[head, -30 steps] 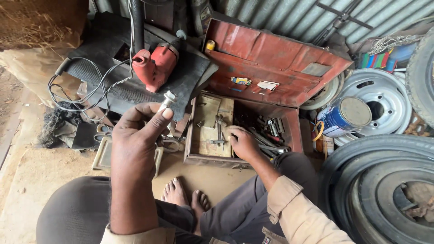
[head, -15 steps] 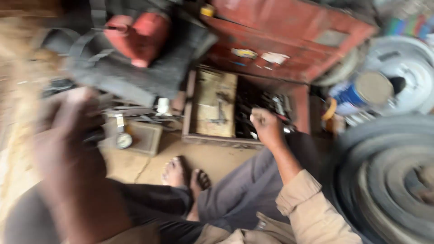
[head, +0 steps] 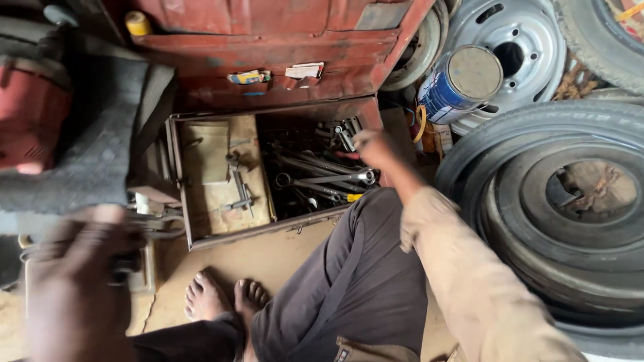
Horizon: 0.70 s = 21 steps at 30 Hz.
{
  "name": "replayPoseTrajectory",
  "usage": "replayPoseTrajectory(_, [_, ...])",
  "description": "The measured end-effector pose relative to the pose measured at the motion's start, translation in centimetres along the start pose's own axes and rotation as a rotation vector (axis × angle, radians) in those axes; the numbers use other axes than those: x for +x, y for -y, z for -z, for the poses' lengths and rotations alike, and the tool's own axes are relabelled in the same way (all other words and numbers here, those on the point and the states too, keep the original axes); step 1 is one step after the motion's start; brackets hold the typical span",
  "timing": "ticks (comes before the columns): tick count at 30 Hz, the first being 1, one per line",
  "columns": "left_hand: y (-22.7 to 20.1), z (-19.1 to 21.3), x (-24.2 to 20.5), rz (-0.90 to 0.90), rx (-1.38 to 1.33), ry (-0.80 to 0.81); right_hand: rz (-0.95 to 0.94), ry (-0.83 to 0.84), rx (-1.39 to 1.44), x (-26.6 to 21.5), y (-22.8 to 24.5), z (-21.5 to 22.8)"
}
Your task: The person sits on the ground in front of an open toolbox and sorts through a tray of wrenches and small metal fittings. They pick up small metal parts, screw and unscrew components by hand, use a red-handled tool on a fitting, and place items back into the toolbox tray.
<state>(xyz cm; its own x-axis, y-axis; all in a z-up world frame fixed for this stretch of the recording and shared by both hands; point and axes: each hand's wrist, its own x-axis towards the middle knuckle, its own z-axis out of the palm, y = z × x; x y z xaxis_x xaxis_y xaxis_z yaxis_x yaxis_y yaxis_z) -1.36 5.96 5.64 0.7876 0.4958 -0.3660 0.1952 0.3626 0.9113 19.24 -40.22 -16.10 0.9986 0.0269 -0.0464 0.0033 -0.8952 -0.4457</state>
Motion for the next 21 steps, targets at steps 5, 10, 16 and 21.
replayPoseTrajectory(5, [4.2, -3.0, 2.0, 0.273, 0.233, 0.06, 0.12, 0.508, -0.433, 6.2, -3.9, -7.6])
replayPoseTrajectory(10, [8.9, -1.7, 3.6, 0.312, -0.109, 0.144, 0.045, 0.698, -0.57, 8.3, -2.9, -11.8])
replayPoseTrajectory(16, [6.5, -4.0, 4.3, 0.505, -0.318, 0.187, -0.068, 0.775, -0.573, 7.8, -9.0, -14.6])
replayPoseTrajectory(21, [8.4, -3.0, 4.8, 0.447, -0.343, 0.223, -0.059, 0.637, -0.605, 8.9, -9.0, -13.0])
